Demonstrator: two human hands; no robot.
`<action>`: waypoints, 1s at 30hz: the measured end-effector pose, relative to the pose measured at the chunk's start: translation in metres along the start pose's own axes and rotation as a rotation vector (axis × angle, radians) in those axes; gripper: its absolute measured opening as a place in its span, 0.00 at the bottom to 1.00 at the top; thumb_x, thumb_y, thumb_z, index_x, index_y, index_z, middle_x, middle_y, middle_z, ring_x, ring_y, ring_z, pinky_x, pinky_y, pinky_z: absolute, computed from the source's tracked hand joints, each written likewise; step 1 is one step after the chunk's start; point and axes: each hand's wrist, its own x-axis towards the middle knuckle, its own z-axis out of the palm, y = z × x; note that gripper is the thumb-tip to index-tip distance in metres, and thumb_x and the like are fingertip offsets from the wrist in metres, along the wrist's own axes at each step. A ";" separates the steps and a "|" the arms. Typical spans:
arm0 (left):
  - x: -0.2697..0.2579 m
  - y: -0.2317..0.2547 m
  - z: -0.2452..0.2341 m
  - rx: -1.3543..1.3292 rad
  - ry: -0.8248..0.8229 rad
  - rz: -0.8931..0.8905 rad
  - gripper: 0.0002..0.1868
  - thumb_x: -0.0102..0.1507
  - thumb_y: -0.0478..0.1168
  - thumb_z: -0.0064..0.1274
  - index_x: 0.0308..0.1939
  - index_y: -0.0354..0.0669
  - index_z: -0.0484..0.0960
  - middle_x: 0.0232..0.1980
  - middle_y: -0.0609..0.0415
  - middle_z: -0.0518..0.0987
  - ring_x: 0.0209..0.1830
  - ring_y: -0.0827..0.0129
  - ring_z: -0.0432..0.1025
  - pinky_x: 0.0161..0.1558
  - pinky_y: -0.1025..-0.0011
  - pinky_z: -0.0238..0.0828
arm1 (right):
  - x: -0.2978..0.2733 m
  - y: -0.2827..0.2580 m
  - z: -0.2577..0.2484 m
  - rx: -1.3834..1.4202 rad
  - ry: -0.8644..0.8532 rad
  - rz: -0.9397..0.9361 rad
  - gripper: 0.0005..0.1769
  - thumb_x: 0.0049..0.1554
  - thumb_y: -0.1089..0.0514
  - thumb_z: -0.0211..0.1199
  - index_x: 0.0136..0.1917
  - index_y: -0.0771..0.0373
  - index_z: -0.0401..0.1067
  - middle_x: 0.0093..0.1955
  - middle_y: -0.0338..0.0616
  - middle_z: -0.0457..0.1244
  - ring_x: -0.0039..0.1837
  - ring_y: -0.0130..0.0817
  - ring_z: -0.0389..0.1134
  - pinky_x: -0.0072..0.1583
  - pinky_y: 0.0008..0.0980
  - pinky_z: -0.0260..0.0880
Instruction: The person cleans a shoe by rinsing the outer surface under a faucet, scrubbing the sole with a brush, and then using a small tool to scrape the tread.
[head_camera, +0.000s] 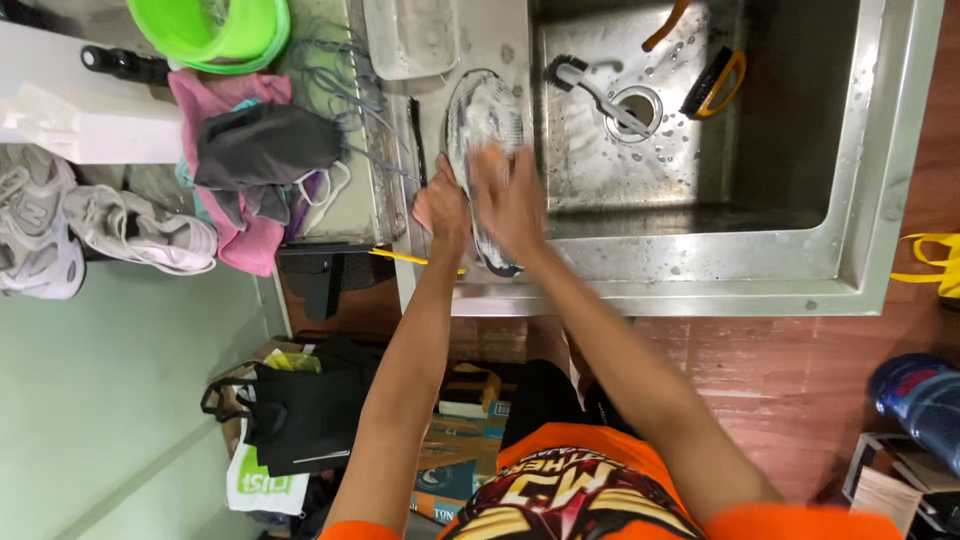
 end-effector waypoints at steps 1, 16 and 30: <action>-0.004 0.000 -0.003 -0.005 0.002 -0.007 0.36 0.75 0.57 0.35 0.21 0.48 0.86 0.19 0.39 0.80 0.24 0.44 0.81 0.28 0.51 0.76 | -0.042 -0.003 -0.018 -0.002 -0.005 -0.007 0.18 0.62 0.51 0.65 0.52 0.65 0.62 0.40 0.55 0.57 0.42 0.67 0.65 0.39 0.49 0.64; -0.021 0.019 -0.045 -0.159 -0.274 -0.094 0.26 0.75 0.50 0.31 0.51 0.50 0.88 0.40 0.45 0.87 0.45 0.45 0.82 0.45 0.50 0.75 | -0.057 -0.028 -0.060 0.124 -0.430 0.845 0.25 0.58 0.37 0.67 0.53 0.58 0.65 0.42 0.58 0.66 0.45 0.60 0.72 0.46 0.53 0.70; -0.008 -0.001 0.016 0.110 0.017 -0.037 0.35 0.74 0.64 0.34 0.22 0.54 0.85 0.18 0.45 0.80 0.27 0.49 0.82 0.29 0.51 0.78 | 0.023 0.024 0.014 -0.152 -0.096 -0.281 0.16 0.66 0.57 0.54 0.64 0.50 0.76 0.42 0.47 0.53 0.30 0.39 0.50 0.36 0.40 0.61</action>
